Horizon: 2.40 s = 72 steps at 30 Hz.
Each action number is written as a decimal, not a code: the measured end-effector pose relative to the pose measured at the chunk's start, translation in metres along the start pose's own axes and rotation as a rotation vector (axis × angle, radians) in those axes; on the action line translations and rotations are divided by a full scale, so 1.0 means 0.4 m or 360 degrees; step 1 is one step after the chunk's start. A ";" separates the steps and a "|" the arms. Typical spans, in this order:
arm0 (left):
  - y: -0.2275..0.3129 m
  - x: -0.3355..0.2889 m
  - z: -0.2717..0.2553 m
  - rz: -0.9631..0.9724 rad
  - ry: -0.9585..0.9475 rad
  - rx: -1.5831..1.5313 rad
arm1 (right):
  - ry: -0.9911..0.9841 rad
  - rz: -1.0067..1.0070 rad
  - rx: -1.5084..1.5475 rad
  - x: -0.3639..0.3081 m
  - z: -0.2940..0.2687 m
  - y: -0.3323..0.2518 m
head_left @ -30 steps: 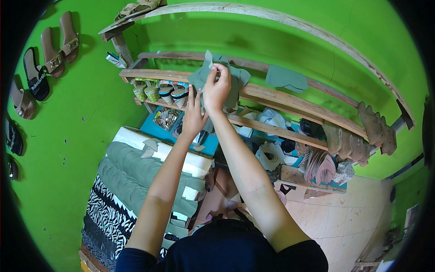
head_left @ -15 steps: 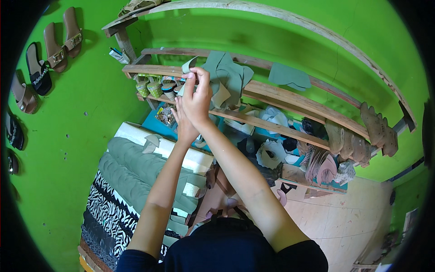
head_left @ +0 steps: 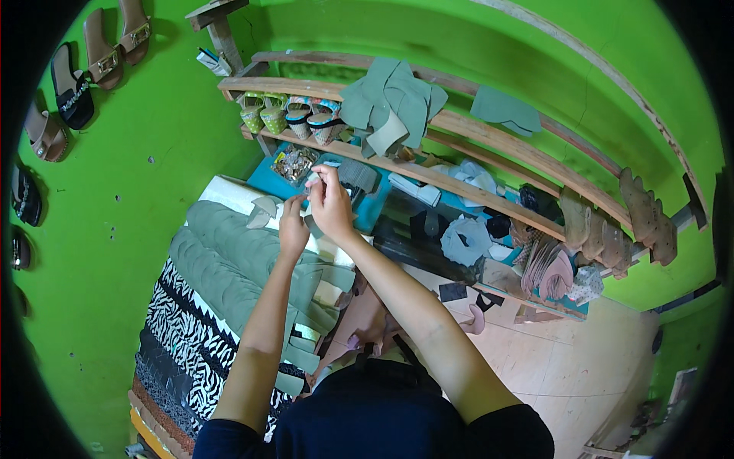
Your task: Organize and stack various pre-cut fabric and leather components for shoe manufacturing.
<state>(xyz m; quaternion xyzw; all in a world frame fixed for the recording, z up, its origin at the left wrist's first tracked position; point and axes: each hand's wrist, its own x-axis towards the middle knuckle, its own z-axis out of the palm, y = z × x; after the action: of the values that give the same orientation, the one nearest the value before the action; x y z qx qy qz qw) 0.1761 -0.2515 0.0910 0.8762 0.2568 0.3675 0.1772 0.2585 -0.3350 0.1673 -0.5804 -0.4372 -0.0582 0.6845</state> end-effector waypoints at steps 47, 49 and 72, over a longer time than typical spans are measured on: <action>0.244 -0.550 -0.025 -0.1812 0.0603 -0.0330 | -0.2246 0.0803 0.0440 -0.323 -0.101 0.306; 0.223 -0.552 -0.026 -0.1861 0.0608 -0.0341 | -0.2170 0.0785 0.0383 -0.331 -0.092 0.313; 0.078 -0.487 0.025 -0.0953 -0.0219 0.0878 | -0.1965 -0.0830 -0.0665 -0.407 0.004 0.270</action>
<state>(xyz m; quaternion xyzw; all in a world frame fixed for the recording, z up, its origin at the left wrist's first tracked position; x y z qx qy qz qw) 0.0771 -0.3909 -0.0077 0.7998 0.5768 0.1576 0.0516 0.2216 -0.3686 -0.0214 -0.5030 -0.8506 0.0369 0.1489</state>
